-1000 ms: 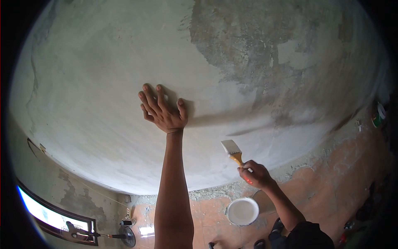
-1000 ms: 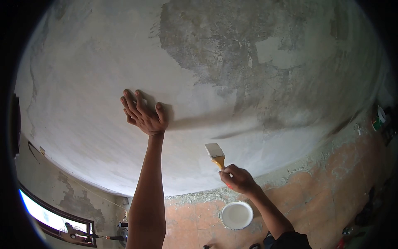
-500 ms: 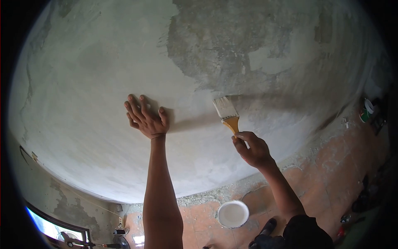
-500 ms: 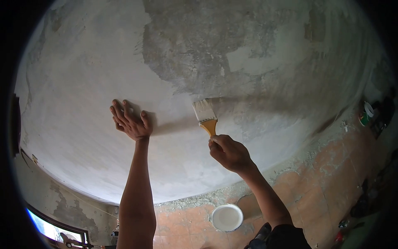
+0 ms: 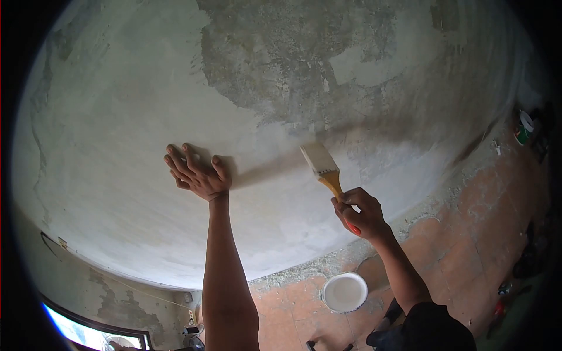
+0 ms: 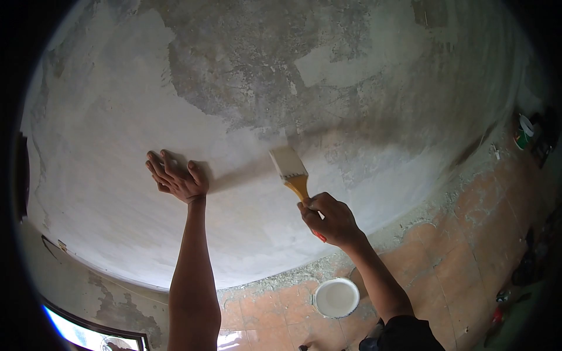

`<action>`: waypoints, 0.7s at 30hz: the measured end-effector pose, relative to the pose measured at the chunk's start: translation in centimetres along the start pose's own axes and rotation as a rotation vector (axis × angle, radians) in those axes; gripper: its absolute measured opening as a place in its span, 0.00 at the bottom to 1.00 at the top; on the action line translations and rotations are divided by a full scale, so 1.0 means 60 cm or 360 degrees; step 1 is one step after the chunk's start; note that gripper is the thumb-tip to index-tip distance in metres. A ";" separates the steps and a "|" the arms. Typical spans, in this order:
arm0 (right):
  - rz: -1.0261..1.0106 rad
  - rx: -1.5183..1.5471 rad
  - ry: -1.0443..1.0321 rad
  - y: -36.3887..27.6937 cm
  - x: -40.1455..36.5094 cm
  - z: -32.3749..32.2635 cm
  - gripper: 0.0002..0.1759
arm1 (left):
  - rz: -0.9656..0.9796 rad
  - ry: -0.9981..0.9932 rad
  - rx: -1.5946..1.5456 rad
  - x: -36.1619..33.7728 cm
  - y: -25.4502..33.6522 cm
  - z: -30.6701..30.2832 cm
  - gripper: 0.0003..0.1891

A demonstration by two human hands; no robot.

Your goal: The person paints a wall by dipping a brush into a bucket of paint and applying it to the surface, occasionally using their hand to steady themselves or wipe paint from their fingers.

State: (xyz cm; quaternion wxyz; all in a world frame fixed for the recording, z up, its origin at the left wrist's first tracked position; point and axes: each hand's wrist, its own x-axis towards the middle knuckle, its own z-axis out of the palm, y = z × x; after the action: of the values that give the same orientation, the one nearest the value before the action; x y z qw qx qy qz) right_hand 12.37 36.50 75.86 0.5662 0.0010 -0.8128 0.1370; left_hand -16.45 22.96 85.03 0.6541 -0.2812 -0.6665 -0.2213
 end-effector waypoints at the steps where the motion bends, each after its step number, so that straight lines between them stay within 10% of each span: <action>1: 0.0015 0.0066 0.0092 -0.001 0.012 0.002 0.07 | -0.0002 -0.0006 0.0004 -0.001 -0.001 0.001 0.33; 12: -0.0073 0.0085 -0.0137 0.013 0.018 0.024 0.10 | -0.0035 -0.0057 0.0014 -0.002 -0.001 -0.002 0.34; 15: 0.0112 0.0232 0.0225 0.005 0.019 0.000 0.11 | -0.0032 -0.0038 0.0007 -0.001 -0.001 0.003 0.35; 17: 0.0862 0.1023 0.0794 -0.009 0.022 0.007 0.10 | -0.0033 -0.0048 0.0031 -0.004 -0.004 0.002 0.35; 21: 0.0988 0.1463 0.1096 -0.001 0.060 0.035 0.09 | -0.0014 -0.0040 0.0031 -0.002 -0.001 0.002 0.35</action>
State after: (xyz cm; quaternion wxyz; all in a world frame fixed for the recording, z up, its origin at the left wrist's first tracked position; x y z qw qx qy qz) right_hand 9.15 36.54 78.52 0.6702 -0.0358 -0.4059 0.6203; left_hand -16.58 22.96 84.90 0.6473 -0.2747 -0.6780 -0.2140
